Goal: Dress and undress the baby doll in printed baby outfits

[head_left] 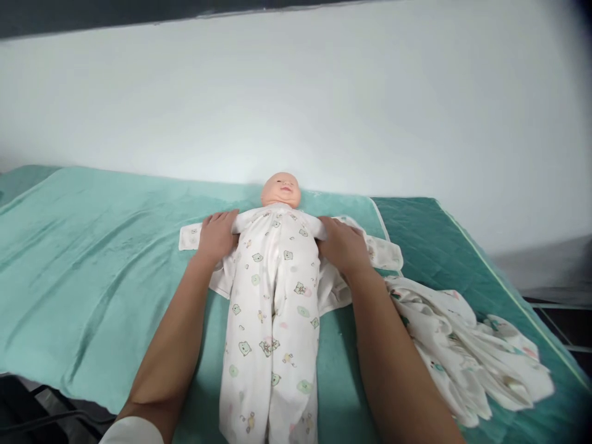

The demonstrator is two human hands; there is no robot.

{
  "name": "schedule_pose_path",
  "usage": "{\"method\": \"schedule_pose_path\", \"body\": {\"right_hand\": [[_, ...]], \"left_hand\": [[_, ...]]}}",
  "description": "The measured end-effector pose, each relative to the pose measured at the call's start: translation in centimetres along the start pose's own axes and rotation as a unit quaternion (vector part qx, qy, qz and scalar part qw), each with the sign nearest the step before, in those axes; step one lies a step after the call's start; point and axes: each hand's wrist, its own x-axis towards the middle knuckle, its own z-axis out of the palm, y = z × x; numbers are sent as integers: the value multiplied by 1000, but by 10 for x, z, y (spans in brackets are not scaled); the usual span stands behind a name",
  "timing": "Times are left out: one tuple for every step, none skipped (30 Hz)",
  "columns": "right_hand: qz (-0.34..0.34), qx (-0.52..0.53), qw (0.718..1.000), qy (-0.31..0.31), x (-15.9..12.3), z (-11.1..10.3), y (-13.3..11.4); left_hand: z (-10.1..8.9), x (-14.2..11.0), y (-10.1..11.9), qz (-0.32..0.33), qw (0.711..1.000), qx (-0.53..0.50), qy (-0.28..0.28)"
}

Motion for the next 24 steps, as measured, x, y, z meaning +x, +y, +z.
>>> {"method": "schedule_pose_path", "body": {"right_hand": [[23, 11, 1000, -5, 1, 0, 4], [39, 21, 999, -10, 2, 0, 7], [46, 28, 998, -12, 3, 1, 10], [46, 30, 998, -10, 4, 2, 12], [42, 29, 999, -5, 4, 4, 14], [35, 28, 999, 1, 4, 5, 14], [25, 26, 999, 7, 3, 7, 14], [15, 24, 999, 15, 2, 7, 14], [3, 23, 999, 25, -1, 7, 13], [-11, 25, 999, 36, -5, 5, 10], [-25, 31, 998, 50, -8, 1, 6], [-38, 44, 996, 69, -12, -5, 1], [-51, 65, 993, 90, -16, -12, -7], [-62, 93, 987, 113, -19, -19, -18], [-72, 124, 981, 133, -20, -27, -32], [-83, 153, 974, 143, -20, -35, -49], [-94, 172, 970, 146, -18, -41, -67], [-117, 168, 971, 122, -14, -45, -88], [-150, 145, 974, 84, -9, -48, -109], [-178, 107, 978, 33, -2, -48, -129], [-192, 58, 979, -23, 6, -47, -148], [-200, -2, 977, -71, 15, -44, -164], [-204, -60, 971, -110, 23, -40, -177], [-212, -99, 963, -136, 31, -36, -188]], "left_hand": [[1, -1, -2, -11, 1000, -4, -1], [1, -2, -4, -14, 1000, -8, 1], [2, -4, -6, -13, 1000, -11, 6], [2, -6, -7, -11, 1000, -13, 12], [3, -7, -7, -10, 1000, -15, 17], [3, -8, -7, -11, 1000, -17, 19], [4, -9, -7, -12, 999, -21, 21], [5, -10, -7, -14, 999, -26, 25], [5, -11, -7, -14, 999, -32, 29], [5, -11, -7, -14, 998, -40, 35], [6, -12, -8, -13, 998, -50, 41], [5, -12, -8, -12, 997, -59, 45], [5, -13, -8, -10, 997, -67, 47], [5, -13, -8, -9, 996, -74, 47], [4, -14, -8, -8, 996, -79, 45], [3, -14, -9, -6, 996, -83, 43], [2, -15, -9, -6, 995, -87, 41], [2, -15, -9, -5, 995, -93, 41], [1, -15, -9, -5, 994, -99, 42], [1, -15, -9, -7, 993, -106, 45], [1, -15, -9, -11, 992, -113, 52], [1, -15, -9, -18, 991, -119, 60], [1, -14, -9, -28, 989, -125, 69], [1, -14, -10, -41, 987, -130, 79]]}}
